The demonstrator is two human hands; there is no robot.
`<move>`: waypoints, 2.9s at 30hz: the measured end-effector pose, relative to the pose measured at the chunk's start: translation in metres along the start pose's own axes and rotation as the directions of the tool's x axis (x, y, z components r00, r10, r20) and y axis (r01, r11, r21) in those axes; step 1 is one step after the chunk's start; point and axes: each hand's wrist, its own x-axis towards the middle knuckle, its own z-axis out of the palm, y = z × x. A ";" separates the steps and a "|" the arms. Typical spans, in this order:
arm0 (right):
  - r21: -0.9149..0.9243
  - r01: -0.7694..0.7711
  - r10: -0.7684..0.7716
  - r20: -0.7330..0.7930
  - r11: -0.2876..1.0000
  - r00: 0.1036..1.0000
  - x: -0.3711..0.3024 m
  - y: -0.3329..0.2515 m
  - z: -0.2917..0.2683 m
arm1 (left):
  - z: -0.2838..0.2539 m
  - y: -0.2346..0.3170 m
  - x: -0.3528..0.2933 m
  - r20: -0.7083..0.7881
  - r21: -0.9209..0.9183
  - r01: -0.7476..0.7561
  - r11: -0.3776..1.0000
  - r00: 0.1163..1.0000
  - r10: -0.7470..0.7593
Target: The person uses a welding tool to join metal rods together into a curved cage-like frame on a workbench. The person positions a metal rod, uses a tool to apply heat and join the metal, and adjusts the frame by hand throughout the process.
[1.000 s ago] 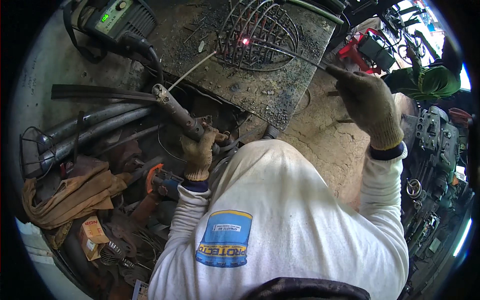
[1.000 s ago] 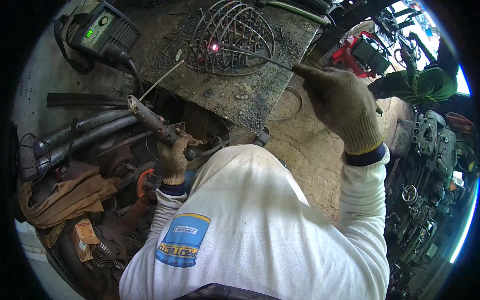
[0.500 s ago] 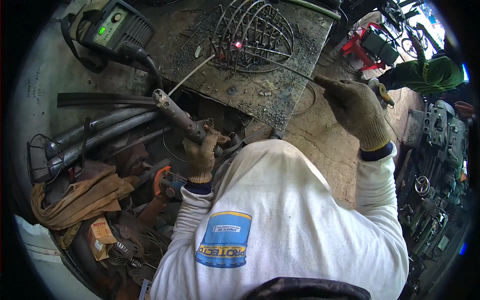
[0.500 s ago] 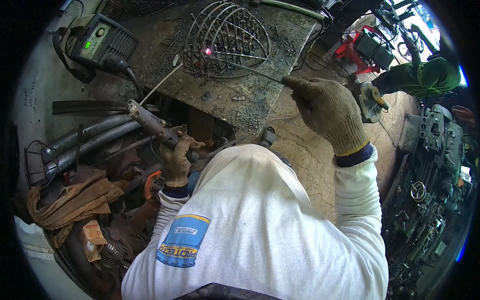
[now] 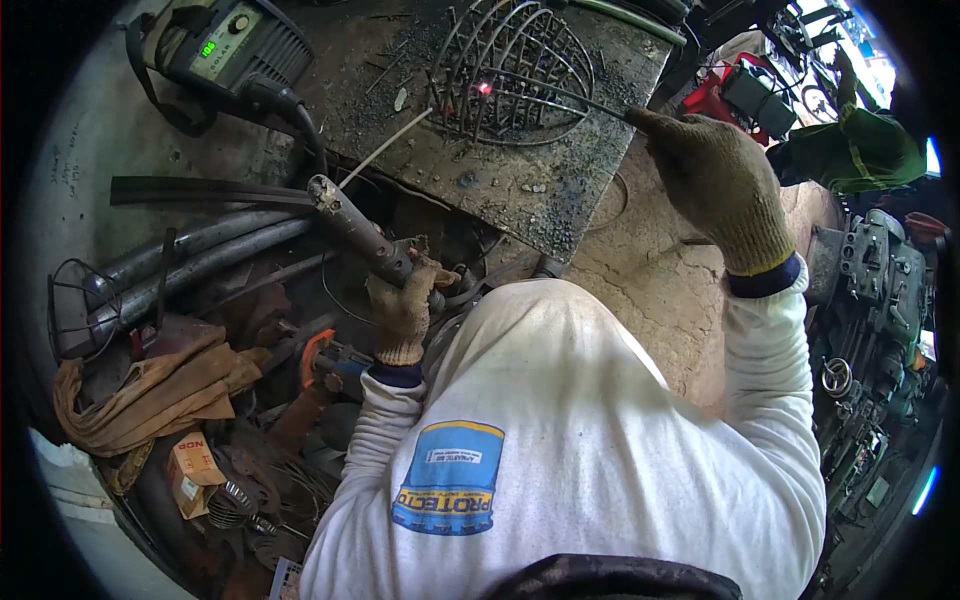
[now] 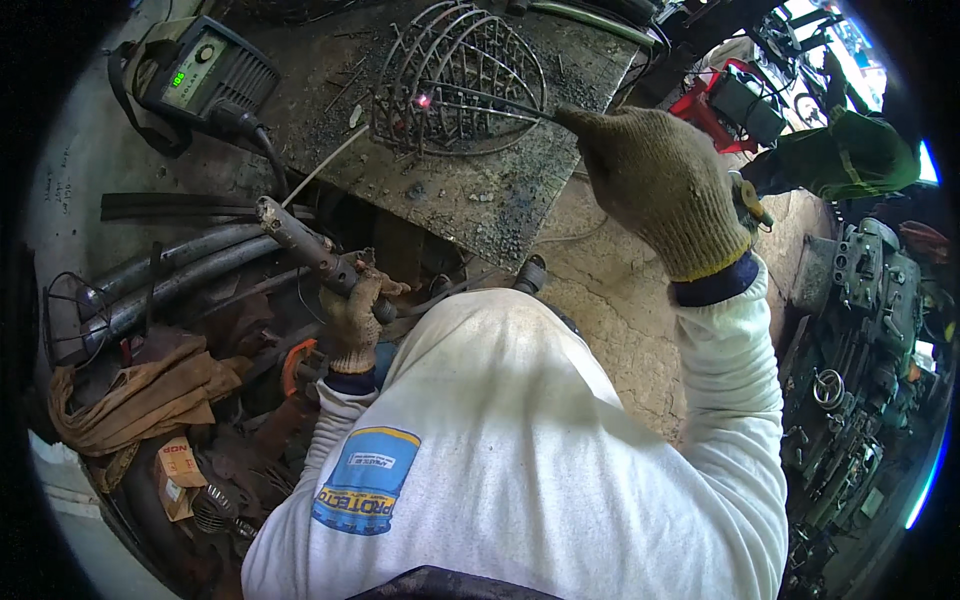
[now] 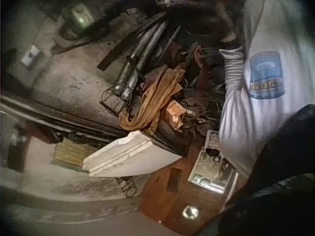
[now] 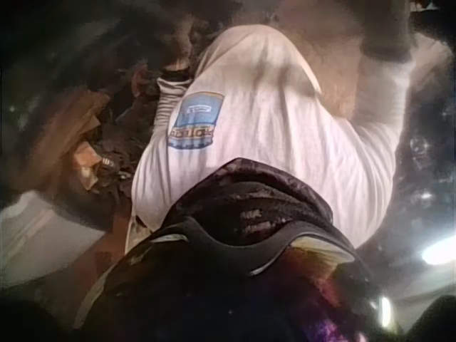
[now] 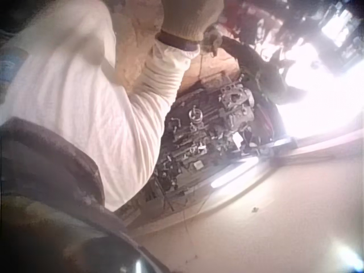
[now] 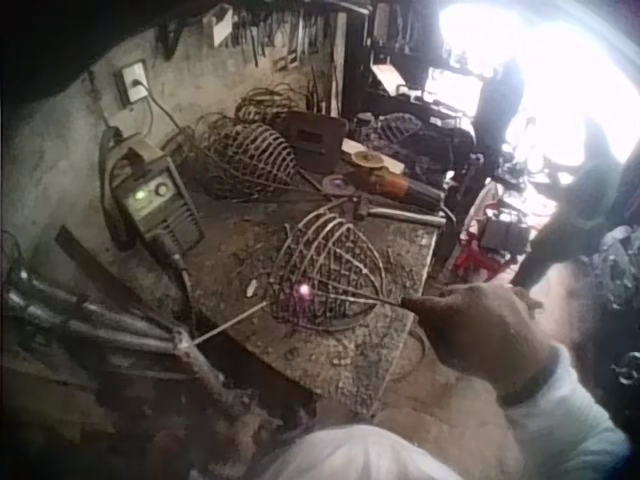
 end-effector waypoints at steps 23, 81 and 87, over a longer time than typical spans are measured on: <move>-0.086 0.118 -0.126 -0.095 0.989 0.987 0.015 -0.002 0.013 | -0.004 -0.006 0.010 -0.003 -0.051 -0.025 0.998 1.000 0.025; -0.295 0.298 -0.338 -0.095 0.908 0.936 0.005 -0.034 0.027 | -0.002 -0.004 0.002 0.011 0.109 -0.009 0.994 1.000 0.008; -0.271 0.302 -0.340 -0.104 0.914 0.935 0.004 -0.030 0.031 | 0.000 -0.005 0.003 0.041 0.094 -0.041 0.995 0.998 0.037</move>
